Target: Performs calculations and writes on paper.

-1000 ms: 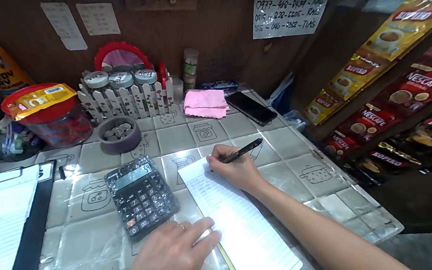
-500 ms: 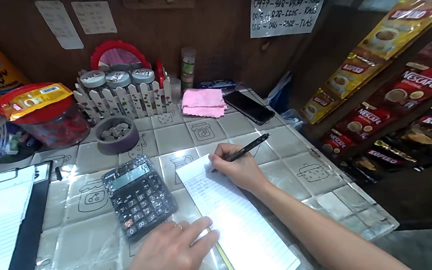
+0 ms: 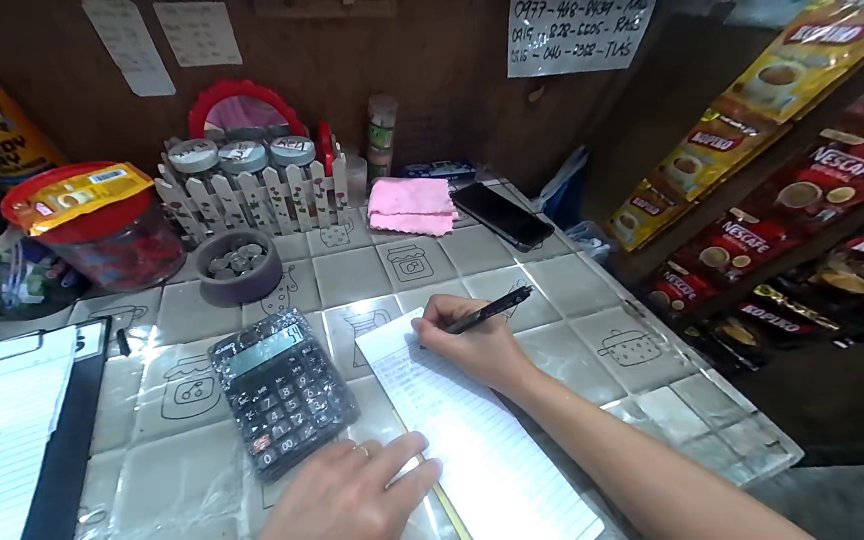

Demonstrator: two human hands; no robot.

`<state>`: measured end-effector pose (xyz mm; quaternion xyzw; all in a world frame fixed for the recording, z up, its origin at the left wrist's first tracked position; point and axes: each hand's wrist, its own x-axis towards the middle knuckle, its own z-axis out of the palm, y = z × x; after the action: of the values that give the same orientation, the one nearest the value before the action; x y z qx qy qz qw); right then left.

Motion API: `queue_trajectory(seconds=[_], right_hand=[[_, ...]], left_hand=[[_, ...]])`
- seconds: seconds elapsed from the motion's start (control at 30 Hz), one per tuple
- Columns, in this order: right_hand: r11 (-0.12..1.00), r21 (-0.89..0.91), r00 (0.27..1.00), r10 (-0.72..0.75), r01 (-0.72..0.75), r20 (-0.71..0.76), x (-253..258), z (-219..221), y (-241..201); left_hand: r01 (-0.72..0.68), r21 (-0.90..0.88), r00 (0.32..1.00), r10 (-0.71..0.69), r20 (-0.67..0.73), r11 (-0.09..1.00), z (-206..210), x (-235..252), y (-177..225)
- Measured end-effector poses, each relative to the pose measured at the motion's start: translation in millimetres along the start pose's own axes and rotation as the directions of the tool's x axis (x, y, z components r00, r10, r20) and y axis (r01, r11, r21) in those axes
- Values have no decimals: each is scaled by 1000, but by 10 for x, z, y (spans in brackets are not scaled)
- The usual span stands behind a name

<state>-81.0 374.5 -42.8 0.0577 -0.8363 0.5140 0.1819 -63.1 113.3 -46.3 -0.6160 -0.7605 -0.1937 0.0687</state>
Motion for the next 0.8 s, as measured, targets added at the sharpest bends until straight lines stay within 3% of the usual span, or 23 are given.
queue_trajectory(seconds=[0.8], right_hand=[[999, -41, 999, 21, -22, -27, 24, -8, 17]], left_hand=[[-1, 7, 1000, 1, 2, 1000, -6, 4, -2]])
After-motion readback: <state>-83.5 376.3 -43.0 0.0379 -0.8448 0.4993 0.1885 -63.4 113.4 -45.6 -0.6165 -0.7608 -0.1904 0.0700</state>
